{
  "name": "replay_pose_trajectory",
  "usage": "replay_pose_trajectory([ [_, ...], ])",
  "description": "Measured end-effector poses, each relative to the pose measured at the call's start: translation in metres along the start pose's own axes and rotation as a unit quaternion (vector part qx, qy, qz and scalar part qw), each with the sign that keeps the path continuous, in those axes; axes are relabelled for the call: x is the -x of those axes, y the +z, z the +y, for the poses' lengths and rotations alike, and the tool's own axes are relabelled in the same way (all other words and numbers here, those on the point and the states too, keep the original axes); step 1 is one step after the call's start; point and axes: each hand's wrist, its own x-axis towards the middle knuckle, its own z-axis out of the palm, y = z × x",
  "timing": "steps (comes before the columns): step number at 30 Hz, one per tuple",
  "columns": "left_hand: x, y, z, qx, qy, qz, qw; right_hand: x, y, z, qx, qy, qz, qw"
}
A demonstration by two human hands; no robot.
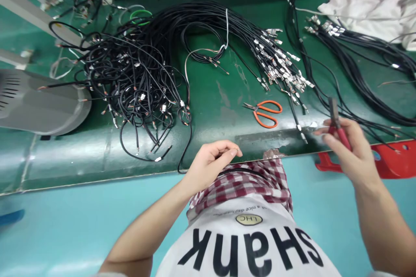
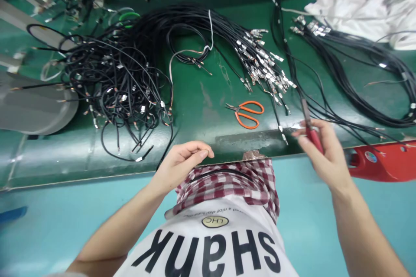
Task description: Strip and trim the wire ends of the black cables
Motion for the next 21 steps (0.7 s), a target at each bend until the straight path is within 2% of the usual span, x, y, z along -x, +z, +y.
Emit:
replay_pose_trajectory([
  [1, 0.001, 0.0, 0.001, 0.003, -0.003, -0.005, 1.0, 0.002, 0.005, -0.015, -0.104, -0.007, -0.067, 0.992],
  [2, 0.001, -0.001, 0.003, 0.005, -0.006, -0.01, 1.0, 0.004, 0.011, -0.03, -0.156, -0.035, -0.125, 0.979],
  [3, 0.002, -0.001, 0.005, 0.004, -0.01, -0.015, 1.0, 0.004, 0.016, -0.045, -0.146, -0.069, -0.163, 0.973],
  [5, 0.004, -0.001, 0.008, -0.002, -0.018, -0.022, 1.0, 0.002, 0.025, -0.068, -0.037, -0.148, -0.205, 0.967],
  [8, 0.008, -0.002, 0.013, -0.02, -0.01, -0.03, 0.999, -0.006, 0.03, -0.087, 0.09, -0.242, -0.209, 0.943],
  [11, 0.013, -0.004, 0.015, -0.032, 0.017, -0.042, 0.998, -0.013, 0.029, -0.094, 0.137, -0.294, -0.218, 0.921],
  [15, 0.017, -0.007, 0.013, -0.057, 0.037, -0.057, 0.996, -0.018, 0.026, -0.1, 0.159, -0.328, -0.23, 0.902],
  [21, 0.018, -0.013, 0.015, -0.099, 0.048, -0.088, 0.99, -0.021, 0.021, -0.104, 0.162, -0.35, -0.234, 0.892],
])
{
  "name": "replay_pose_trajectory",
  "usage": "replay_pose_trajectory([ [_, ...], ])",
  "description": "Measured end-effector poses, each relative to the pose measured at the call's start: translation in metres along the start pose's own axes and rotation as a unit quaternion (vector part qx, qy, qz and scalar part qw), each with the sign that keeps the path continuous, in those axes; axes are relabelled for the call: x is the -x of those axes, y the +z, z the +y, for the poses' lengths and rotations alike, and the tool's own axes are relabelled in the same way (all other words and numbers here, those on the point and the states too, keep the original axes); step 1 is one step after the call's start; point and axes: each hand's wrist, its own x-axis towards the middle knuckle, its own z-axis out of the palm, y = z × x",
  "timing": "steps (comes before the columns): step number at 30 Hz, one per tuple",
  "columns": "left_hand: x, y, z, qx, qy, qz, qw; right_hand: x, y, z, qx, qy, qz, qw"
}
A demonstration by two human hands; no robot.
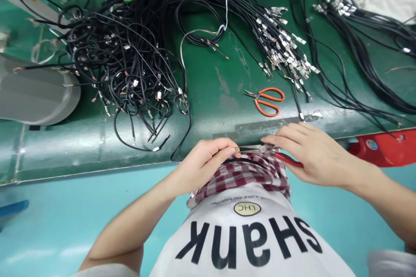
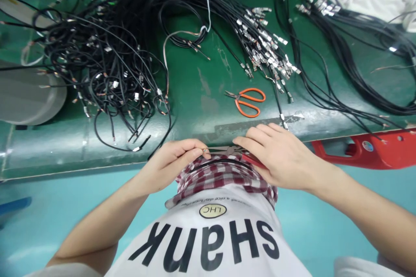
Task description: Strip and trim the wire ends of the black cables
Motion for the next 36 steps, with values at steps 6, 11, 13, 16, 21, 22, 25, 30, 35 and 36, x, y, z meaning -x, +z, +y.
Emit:
replay_pose_trajectory([
  [6, 0.001, -0.003, 0.002, -0.012, -0.014, -0.015, 1.0, 0.001, -0.001, 0.001, 0.006, -0.021, 0.007, 1.0],
  [11, 0.002, -0.005, 0.002, -0.044, -0.015, -0.021, 0.999, -0.002, -0.004, -0.004, 0.028, -0.035, 0.019, 0.999],
  [13, 0.002, -0.006, 0.002, -0.059, -0.014, -0.029, 0.998, -0.002, -0.006, -0.006, 0.037, -0.036, 0.012, 0.999],
  [16, 0.001, -0.006, 0.002, -0.074, -0.011, -0.044, 0.996, -0.003, -0.008, -0.009, 0.056, -0.042, -0.002, 0.998],
  [21, 0.0, -0.008, 0.002, -0.09, -0.006, -0.06, 0.994, -0.002, -0.009, -0.012, 0.074, -0.044, -0.014, 0.996],
  [22, 0.0, -0.008, 0.002, -0.091, -0.006, -0.062, 0.994, -0.002, -0.009, -0.012, 0.071, -0.044, -0.014, 0.996],
  [25, 0.0, -0.009, 0.002, -0.089, -0.005, -0.063, 0.994, -0.001, -0.007, -0.012, 0.046, -0.039, -0.019, 0.998],
  [30, -0.001, -0.01, -0.001, -0.086, -0.007, -0.069, 0.994, 0.0, -0.002, -0.013, 0.006, -0.022, -0.054, 0.998],
  [35, -0.001, -0.008, -0.002, -0.101, -0.002, -0.059, 0.993, -0.001, 0.001, -0.016, -0.02, 0.002, -0.111, 0.994],
  [36, 0.0, -0.008, -0.001, -0.105, -0.002, -0.057, 0.993, -0.001, 0.0, -0.016, -0.03, 0.007, -0.121, 0.992],
])
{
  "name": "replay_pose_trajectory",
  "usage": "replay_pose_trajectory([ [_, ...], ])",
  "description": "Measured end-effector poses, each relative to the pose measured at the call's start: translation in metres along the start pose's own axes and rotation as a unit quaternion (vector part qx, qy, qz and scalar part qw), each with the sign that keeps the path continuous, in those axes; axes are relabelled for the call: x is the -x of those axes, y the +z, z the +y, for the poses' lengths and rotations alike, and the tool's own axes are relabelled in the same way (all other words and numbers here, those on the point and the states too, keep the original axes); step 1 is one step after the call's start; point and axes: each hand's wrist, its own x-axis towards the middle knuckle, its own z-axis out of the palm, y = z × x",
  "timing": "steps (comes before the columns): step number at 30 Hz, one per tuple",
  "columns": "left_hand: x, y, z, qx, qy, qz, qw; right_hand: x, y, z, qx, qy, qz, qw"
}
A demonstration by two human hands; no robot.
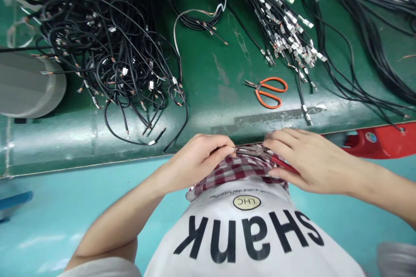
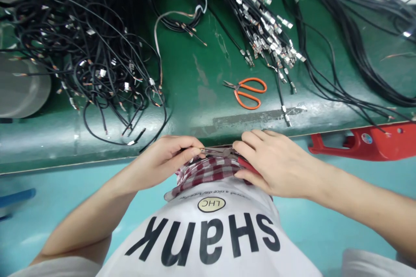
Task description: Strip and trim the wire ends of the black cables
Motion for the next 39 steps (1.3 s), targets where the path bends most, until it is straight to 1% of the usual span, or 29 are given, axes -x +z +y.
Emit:
replay_pose_trajectory([
  [4, 0.001, 0.0, 0.001, -0.003, 0.005, -0.004, 1.0, 0.001, 0.0, -0.003, -0.043, 0.021, -0.024, 0.999],
  [6, 0.001, 0.0, 0.001, -0.001, 0.003, -0.01, 1.0, 0.001, 0.002, -0.003, -0.049, 0.025, -0.026, 0.998],
  [8, 0.001, -0.001, 0.0, 0.004, 0.0, -0.015, 1.0, 0.001, 0.004, -0.003, -0.034, 0.022, -0.017, 0.999],
  [14, 0.003, -0.002, -0.005, 0.043, -0.005, -0.034, 0.998, 0.001, 0.005, -0.004, 0.036, -0.014, 0.04, 0.998],
  [17, 0.004, -0.001, -0.005, 0.037, -0.005, -0.032, 0.999, 0.002, 0.003, -0.004, 0.041, -0.019, 0.043, 0.998],
  [22, 0.005, 0.001, -0.004, 0.023, 0.012, -0.026, 0.999, 0.003, 0.003, -0.005, -0.027, -0.012, 0.017, 0.999],
  [25, 0.005, 0.002, -0.004, 0.014, 0.006, -0.022, 1.0, 0.003, 0.003, -0.007, -0.037, -0.004, 0.006, 0.999],
  [27, 0.005, 0.003, -0.004, 0.011, 0.002, -0.026, 1.0, 0.004, 0.002, -0.009, -0.048, 0.002, -0.005, 0.999],
  [29, 0.007, 0.003, -0.002, 0.013, 0.007, -0.038, 0.999, 0.007, 0.0, -0.011, -0.089, 0.01, -0.031, 0.995],
  [31, 0.011, 0.004, 0.002, 0.018, 0.017, -0.057, 0.998, 0.011, -0.001, -0.013, -0.162, 0.026, -0.069, 0.984],
  [34, 0.02, 0.008, 0.007, 0.009, 0.022, -0.099, 0.995, 0.021, -0.002, -0.018, -0.255, 0.054, -0.126, 0.957],
  [37, 0.028, 0.013, 0.01, 0.001, 0.014, -0.136, 0.991, 0.031, 0.0, -0.023, -0.298, 0.076, -0.164, 0.937],
  [39, 0.031, 0.015, 0.011, -0.005, 0.016, -0.148, 0.989, 0.036, 0.002, -0.026, -0.322, 0.092, -0.176, 0.926],
])
